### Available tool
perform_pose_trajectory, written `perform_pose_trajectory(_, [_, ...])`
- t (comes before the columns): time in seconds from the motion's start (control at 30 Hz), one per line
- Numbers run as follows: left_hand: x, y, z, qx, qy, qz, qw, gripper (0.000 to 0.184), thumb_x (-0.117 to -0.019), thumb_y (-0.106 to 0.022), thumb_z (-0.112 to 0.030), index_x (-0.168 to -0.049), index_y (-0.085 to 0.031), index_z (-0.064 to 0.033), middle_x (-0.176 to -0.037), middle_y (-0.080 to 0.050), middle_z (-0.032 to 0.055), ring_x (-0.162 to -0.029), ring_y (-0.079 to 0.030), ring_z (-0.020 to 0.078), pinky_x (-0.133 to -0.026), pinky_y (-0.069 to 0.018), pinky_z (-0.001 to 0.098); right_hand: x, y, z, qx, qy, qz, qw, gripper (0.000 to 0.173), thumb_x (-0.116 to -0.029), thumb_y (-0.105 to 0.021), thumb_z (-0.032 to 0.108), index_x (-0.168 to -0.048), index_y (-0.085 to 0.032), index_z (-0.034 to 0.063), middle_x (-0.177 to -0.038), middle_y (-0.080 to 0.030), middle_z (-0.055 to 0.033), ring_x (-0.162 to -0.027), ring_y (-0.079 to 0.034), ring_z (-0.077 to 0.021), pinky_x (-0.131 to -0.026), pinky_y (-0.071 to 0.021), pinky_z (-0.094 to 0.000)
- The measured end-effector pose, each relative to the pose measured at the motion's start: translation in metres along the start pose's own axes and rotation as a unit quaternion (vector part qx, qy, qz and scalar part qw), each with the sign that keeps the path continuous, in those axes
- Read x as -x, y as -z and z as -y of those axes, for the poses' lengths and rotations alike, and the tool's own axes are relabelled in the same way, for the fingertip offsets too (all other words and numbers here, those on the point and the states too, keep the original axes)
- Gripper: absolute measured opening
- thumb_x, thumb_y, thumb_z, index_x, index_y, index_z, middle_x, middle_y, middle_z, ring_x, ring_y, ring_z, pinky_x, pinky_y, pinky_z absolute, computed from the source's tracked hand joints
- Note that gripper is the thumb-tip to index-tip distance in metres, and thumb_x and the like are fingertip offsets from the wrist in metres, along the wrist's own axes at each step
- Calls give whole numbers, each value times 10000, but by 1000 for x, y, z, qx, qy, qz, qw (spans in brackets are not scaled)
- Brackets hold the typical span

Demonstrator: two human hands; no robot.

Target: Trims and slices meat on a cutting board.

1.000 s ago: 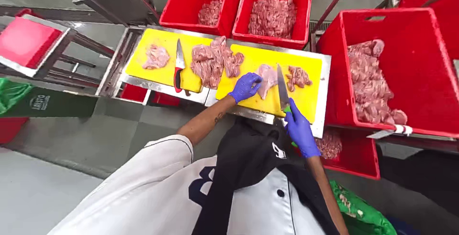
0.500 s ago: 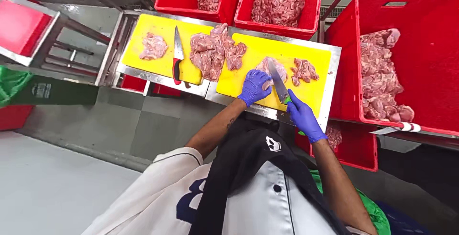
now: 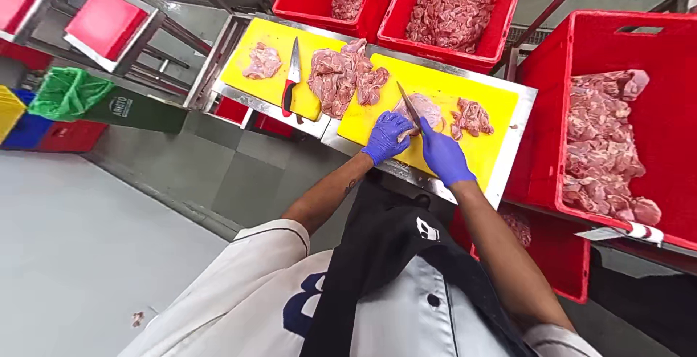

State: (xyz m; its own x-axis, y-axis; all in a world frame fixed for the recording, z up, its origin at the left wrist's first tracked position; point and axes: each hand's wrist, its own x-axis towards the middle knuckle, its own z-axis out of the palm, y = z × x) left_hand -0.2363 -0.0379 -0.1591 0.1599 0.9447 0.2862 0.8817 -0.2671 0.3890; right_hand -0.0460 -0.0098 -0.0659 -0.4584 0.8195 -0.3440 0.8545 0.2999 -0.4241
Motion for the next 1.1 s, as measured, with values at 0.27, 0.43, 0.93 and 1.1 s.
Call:
perform_pose_trajectory(0.27, [-11,9,-8,-82,22,45,995,366,-1007,-563,-502,-1194,-732,-236,-1266,-713,-2,-1287,-610,213,-1182,-384,541,32,-5,-19,34,4,-8,999,539,-1093,-344,270,-1625,-273,315,-980,-726,-187,-874,-719,-407,-737,-572,-610])
perform_pose_trajectory(0.43, [-33,22,11,-118,96,57,987,391,-1023,-525,-464,-1216,-724,-188,-1263,-716,41,-1233,-638,252,-1104,-465,496,145,-20,-80,22,-1,28,999,567,-1077,-366,268,-1637,-281,260,-958,-748,-174,-853,-729,-399,-745,-568,-617])
perform_pose_trajectory(0.93, [-88,190,70,140,160,-341,916,301,-995,-632,-181,-1233,-721,-20,-1213,-740,121,-1181,-687,168,-1092,-515,360,166,-48,-97,-141,15,-28,990,522,-1085,-368,316,-1591,-406,192,-946,-745,-143,-817,-723,-323,-779,-569,-591])
perform_pose_trajectory(1.1, [-50,134,104,12,202,-34,979,441,-1041,-545,-356,-1414,-630,-138,-1402,-652,94,-1331,-597,229,-1171,-444,470,162,-55,-62,-343,2,-41,938,515,-1077,-415,225,-1587,-406,148,-865,-707,-60,-696,-648,-172,-698,-571,-422])
